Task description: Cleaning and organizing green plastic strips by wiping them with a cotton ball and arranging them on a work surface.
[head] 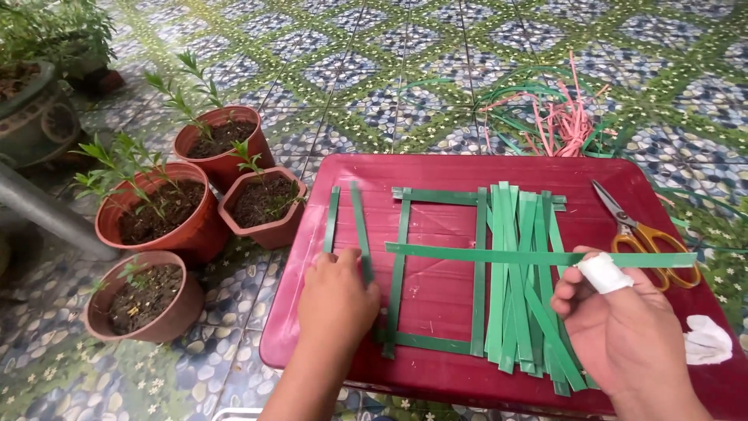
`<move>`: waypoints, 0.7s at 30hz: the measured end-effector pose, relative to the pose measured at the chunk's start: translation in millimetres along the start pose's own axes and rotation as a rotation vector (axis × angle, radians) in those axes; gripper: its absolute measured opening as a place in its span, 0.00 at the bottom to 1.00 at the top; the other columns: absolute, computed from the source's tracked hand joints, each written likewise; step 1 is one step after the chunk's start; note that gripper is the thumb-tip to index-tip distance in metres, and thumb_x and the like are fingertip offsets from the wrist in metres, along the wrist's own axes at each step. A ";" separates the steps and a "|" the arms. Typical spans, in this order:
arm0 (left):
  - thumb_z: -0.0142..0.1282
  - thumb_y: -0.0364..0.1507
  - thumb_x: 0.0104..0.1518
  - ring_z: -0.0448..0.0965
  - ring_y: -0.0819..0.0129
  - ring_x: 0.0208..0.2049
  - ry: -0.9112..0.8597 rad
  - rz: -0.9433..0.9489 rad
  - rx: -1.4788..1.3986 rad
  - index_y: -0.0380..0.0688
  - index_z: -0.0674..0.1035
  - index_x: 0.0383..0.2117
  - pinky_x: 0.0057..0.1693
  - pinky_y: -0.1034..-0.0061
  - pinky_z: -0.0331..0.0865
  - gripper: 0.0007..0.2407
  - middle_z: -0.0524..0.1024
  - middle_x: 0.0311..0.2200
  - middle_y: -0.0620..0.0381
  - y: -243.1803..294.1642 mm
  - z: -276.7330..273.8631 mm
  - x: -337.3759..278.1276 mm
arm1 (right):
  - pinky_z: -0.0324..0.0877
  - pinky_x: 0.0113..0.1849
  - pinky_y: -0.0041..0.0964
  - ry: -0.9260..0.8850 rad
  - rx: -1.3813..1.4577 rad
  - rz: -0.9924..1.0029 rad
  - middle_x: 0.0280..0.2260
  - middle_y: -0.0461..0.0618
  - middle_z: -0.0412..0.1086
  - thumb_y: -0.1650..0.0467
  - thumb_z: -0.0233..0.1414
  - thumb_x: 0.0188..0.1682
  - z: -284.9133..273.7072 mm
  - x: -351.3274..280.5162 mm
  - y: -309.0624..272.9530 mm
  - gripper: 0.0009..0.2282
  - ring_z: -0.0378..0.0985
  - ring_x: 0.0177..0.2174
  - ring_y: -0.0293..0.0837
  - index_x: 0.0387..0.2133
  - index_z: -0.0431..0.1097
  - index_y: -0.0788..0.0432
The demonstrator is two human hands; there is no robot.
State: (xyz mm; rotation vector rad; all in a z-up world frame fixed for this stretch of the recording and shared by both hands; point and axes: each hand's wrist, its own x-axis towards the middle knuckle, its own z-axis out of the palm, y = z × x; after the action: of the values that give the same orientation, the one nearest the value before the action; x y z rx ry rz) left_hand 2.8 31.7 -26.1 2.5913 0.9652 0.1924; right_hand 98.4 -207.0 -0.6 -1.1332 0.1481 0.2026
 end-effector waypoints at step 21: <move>0.41 0.27 0.44 0.70 0.48 0.42 -0.062 -0.186 -0.028 0.53 0.73 0.42 0.46 0.60 0.64 0.17 0.71 0.41 0.48 -11.6 -26.6 13.2 | 0.56 0.24 0.34 -0.050 0.072 -0.029 0.23 0.56 0.61 0.77 0.45 0.43 -5.9 5.9 9.2 0.06 0.61 0.24 0.44 0.34 0.64 0.64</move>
State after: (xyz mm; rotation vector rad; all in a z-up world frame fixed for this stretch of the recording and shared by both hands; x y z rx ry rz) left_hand -0.8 56.2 -6.0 2.4492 1.1640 0.0755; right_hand 101.8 -208.0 -12.5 -1.0569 0.0938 0.1981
